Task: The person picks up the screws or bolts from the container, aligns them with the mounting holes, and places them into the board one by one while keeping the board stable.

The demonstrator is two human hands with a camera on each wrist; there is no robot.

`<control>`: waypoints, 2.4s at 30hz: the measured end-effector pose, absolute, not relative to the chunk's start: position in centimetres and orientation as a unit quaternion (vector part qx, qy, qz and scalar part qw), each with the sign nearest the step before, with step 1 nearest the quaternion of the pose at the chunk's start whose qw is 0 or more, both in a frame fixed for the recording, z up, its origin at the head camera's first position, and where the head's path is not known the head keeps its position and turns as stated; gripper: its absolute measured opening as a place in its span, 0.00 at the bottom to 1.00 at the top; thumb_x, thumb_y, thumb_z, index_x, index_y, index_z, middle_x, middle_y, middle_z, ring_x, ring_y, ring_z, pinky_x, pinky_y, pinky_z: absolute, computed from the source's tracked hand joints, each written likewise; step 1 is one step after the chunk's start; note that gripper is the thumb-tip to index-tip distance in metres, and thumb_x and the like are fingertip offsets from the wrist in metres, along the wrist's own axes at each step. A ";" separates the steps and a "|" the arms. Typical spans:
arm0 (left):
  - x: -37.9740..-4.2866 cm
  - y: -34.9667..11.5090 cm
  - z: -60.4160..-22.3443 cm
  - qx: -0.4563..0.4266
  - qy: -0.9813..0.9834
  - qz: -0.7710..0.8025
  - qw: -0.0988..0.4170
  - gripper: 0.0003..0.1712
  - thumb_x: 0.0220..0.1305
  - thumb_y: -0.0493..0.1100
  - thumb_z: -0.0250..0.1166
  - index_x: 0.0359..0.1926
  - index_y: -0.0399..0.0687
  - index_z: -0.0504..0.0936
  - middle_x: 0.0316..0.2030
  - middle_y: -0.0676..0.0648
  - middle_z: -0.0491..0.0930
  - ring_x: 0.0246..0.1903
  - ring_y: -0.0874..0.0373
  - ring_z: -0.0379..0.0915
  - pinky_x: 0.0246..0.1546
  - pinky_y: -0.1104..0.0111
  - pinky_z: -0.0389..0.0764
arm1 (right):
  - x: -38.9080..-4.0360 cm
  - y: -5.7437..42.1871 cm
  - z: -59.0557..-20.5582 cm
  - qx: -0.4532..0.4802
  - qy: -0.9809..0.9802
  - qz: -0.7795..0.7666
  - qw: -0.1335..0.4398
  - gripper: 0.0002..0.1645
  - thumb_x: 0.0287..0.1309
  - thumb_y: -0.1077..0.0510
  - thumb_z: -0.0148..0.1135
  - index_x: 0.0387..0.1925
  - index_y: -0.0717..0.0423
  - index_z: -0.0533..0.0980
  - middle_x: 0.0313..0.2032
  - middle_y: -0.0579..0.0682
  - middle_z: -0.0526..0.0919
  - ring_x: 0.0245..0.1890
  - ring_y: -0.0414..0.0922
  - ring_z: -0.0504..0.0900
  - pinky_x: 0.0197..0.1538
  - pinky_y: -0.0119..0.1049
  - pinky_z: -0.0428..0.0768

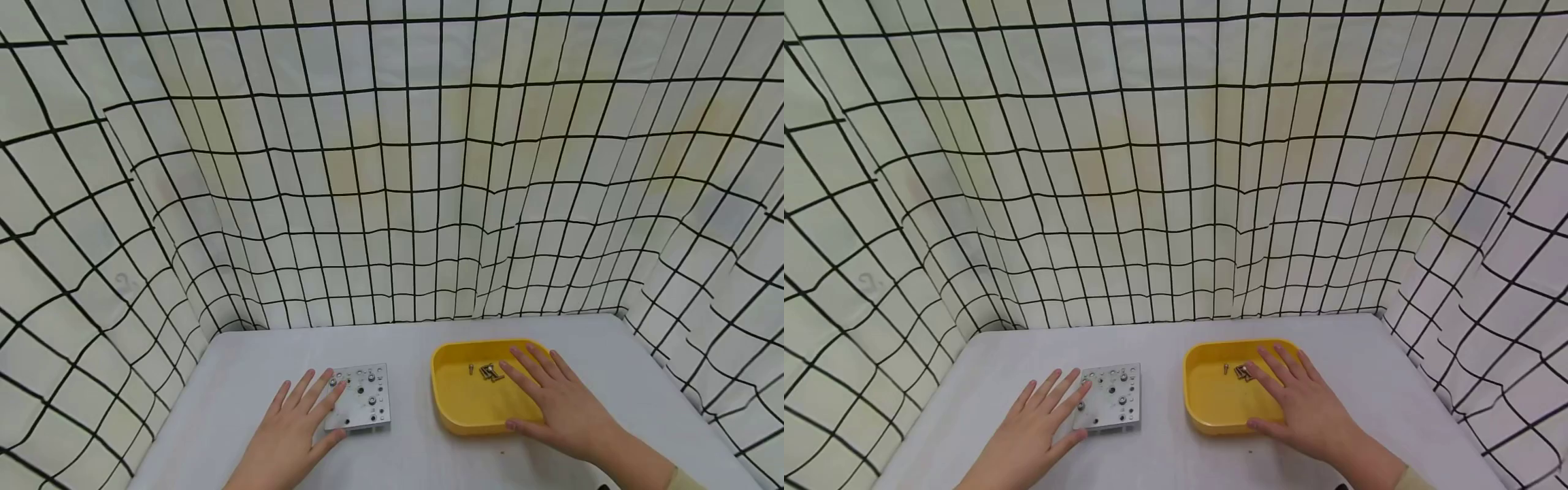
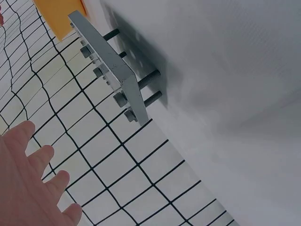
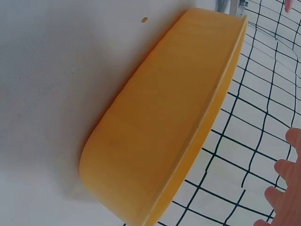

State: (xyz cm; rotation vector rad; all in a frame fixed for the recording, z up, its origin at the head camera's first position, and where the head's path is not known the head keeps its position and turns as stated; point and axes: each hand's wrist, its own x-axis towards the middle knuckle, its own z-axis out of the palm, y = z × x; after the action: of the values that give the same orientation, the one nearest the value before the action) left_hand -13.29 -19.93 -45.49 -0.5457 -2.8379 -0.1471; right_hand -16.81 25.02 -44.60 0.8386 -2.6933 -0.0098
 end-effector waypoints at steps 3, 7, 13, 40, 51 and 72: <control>-13.2 -20.1 -45.4 -0.184 -0.974 -0.046 0.125 0.40 0.64 0.69 0.59 0.73 0.62 0.65 0.74 0.53 0.58 0.74 0.48 0.49 0.70 0.47 0.47 | -16.9 24.9 -44.4 0.299 -0.939 -0.004 0.167 0.51 0.59 0.23 0.53 0.77 0.38 0.55 0.76 0.50 0.53 0.74 0.57 0.51 0.73 0.52 0.43; -13.1 -20.3 -45.2 -0.186 -0.972 -0.049 0.133 0.40 0.64 0.68 0.60 0.73 0.60 0.66 0.74 0.51 0.59 0.73 0.47 0.51 0.69 0.46 0.48 | -16.9 24.7 -44.3 0.308 -0.934 -0.002 0.179 0.51 0.58 0.25 0.57 0.76 0.40 0.57 0.75 0.51 0.55 0.74 0.58 0.53 0.74 0.50 0.40; -13.2 -20.5 -45.1 -0.169 -0.974 -0.073 0.133 0.40 0.65 0.66 0.62 0.73 0.58 0.67 0.72 0.48 0.62 0.70 0.45 0.58 0.67 0.46 0.56 | -17.6 24.5 -44.0 0.301 -0.938 0.029 0.170 0.47 0.58 0.24 0.57 0.72 0.42 0.65 0.71 0.50 0.65 0.70 0.55 0.61 0.72 0.52 0.50; -15.3 -22.9 -48.1 -0.021 -0.953 -0.284 -0.098 0.41 0.64 0.65 0.63 0.73 0.55 0.66 0.40 0.60 0.76 0.27 0.63 0.67 0.28 0.65 0.68 | -23.1 23.7 -42.6 0.283 -0.955 0.044 -0.075 0.19 0.60 0.47 0.69 0.50 0.49 0.82 0.45 0.43 0.84 0.45 0.43 0.81 0.51 0.47 0.79; -16.6 -22.8 -49.7 -0.028 -0.927 -0.345 -0.143 0.44 0.64 0.62 0.64 0.74 0.50 0.62 0.41 0.54 0.77 0.28 0.57 0.67 0.29 0.63 0.68 | -25.2 23.1 -43.0 0.298 -0.948 0.022 -0.108 0.11 0.59 0.52 0.70 0.44 0.48 0.83 0.33 0.40 0.80 0.31 0.38 0.72 0.41 0.42 0.77; -16.9 -23.2 -50.2 -0.034 -0.913 -0.379 -0.149 0.44 0.63 0.59 0.67 0.75 0.53 0.61 0.39 0.52 0.73 0.28 0.58 0.68 0.26 0.68 0.68 | -29.2 21.1 -44.5 0.299 -0.934 0.000 -0.196 0.04 0.58 0.58 0.71 0.30 0.45 0.82 0.25 0.38 0.74 0.29 0.41 0.71 0.39 0.38 0.74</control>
State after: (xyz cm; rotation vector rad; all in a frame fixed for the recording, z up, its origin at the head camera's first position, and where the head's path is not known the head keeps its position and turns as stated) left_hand -16.89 -23.19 -50.23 -0.1186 -3.1759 -1.3168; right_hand -29.22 21.11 -44.52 1.0784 -3.3681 0.0000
